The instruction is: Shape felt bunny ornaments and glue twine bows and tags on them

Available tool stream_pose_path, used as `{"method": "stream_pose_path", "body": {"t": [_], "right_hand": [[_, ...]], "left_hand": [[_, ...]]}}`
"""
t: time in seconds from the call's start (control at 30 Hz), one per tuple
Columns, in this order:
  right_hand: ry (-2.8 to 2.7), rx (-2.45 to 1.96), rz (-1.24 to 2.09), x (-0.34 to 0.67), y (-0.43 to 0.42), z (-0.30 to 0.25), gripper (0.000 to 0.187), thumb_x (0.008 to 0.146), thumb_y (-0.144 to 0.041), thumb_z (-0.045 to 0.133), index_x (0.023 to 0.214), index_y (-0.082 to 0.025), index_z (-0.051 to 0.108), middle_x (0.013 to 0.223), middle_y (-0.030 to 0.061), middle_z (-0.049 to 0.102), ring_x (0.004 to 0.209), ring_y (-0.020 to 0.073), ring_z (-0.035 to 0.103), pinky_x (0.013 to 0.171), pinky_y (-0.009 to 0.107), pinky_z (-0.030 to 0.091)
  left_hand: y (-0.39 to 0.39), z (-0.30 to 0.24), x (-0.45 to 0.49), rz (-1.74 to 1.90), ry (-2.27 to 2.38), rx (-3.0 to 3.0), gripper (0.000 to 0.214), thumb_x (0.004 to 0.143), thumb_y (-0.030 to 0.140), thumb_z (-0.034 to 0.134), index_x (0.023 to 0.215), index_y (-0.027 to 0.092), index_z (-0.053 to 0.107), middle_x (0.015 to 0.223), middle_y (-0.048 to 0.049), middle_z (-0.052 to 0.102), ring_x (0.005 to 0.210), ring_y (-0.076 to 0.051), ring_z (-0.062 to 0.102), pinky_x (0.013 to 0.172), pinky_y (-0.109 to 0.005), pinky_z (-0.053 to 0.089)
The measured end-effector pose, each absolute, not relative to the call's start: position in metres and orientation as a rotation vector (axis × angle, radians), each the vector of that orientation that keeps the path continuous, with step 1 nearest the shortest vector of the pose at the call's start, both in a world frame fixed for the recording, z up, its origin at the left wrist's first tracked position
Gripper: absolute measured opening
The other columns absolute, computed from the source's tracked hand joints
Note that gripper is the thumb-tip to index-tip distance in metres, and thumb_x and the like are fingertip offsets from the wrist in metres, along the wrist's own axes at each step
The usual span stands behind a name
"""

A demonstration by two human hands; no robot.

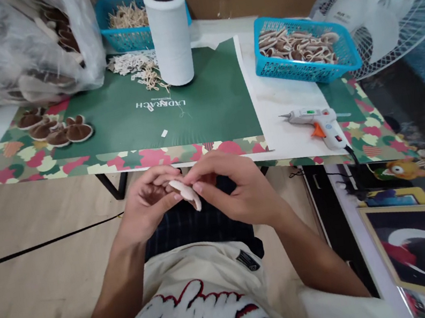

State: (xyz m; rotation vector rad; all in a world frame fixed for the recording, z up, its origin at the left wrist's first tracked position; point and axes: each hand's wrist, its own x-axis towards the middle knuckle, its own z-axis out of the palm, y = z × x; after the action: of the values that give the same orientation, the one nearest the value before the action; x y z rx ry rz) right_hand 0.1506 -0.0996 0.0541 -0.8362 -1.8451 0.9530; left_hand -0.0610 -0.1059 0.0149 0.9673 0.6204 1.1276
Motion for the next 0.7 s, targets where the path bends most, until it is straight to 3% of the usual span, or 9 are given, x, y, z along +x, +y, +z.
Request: {"method": "stream_pose_path", "body": {"t": [0.17, 0.4, 0.6, 0.7], "right_hand": [[-2.003, -0.808, 0.661, 0.146, -0.106, 0.065, 0.017, 0.096, -0.017, 0.067, 0.107, -0.028, 0.073, 0.097, 0.0044, 0.077, 0.085, 0.0184, 0.073, 0.075, 0.033, 0.06], [-2.077, -0.74, 0.652, 0.15, -0.106, 0.069, 0.022, 0.096, -0.014, 0.066, 0.112, -0.028, 0.072, 0.1, 0.0053, 0.077, 0.091, 0.0196, 0.073, 0.079, 0.033, 0.061], [-1.768, -0.998, 0.933, 0.144, -0.119, 0.051, 0.029, 0.102, -0.036, 0.063, 0.13, -0.028, 0.064, 0.116, 0.0077, 0.072, 0.091, 0.0195, 0.069, 0.081, 0.036, 0.06], [-1.527, -1.079, 1.089, 0.126, -0.125, 0.034, 0.024, 0.104, -0.038, 0.061, 0.126, -0.028, 0.063, 0.113, 0.0054, 0.073, 0.09, 0.0172, 0.071, 0.081, 0.033, 0.06]], "left_hand": [[-0.107, 0.02, -0.065, 1.213, 0.628, 1.114, 0.025, 0.087, 0.012, 0.082, 0.109, 0.021, 0.077, 0.097, -0.0053, 0.08, 0.084, -0.015, 0.076, 0.075, -0.022, 0.062], [-0.114, 0.029, -0.07, 1.26, 0.692, 1.248, 0.025, 0.087, 0.011, 0.081, 0.109, 0.021, 0.078, 0.099, -0.0082, 0.08, 0.091, -0.02, 0.077, 0.084, -0.029, 0.064], [-0.117, 0.029, -0.056, 1.384, 0.811, 1.098, 0.027, 0.082, 0.017, 0.087, 0.107, 0.023, 0.078, 0.099, -0.0043, 0.078, 0.092, -0.019, 0.077, 0.083, -0.028, 0.065], [-0.118, 0.026, -0.043, 1.394, 0.835, 0.97, 0.029, 0.081, 0.019, 0.088, 0.107, 0.024, 0.077, 0.101, -0.0023, 0.078, 0.095, -0.015, 0.075, 0.083, -0.023, 0.062]]}}
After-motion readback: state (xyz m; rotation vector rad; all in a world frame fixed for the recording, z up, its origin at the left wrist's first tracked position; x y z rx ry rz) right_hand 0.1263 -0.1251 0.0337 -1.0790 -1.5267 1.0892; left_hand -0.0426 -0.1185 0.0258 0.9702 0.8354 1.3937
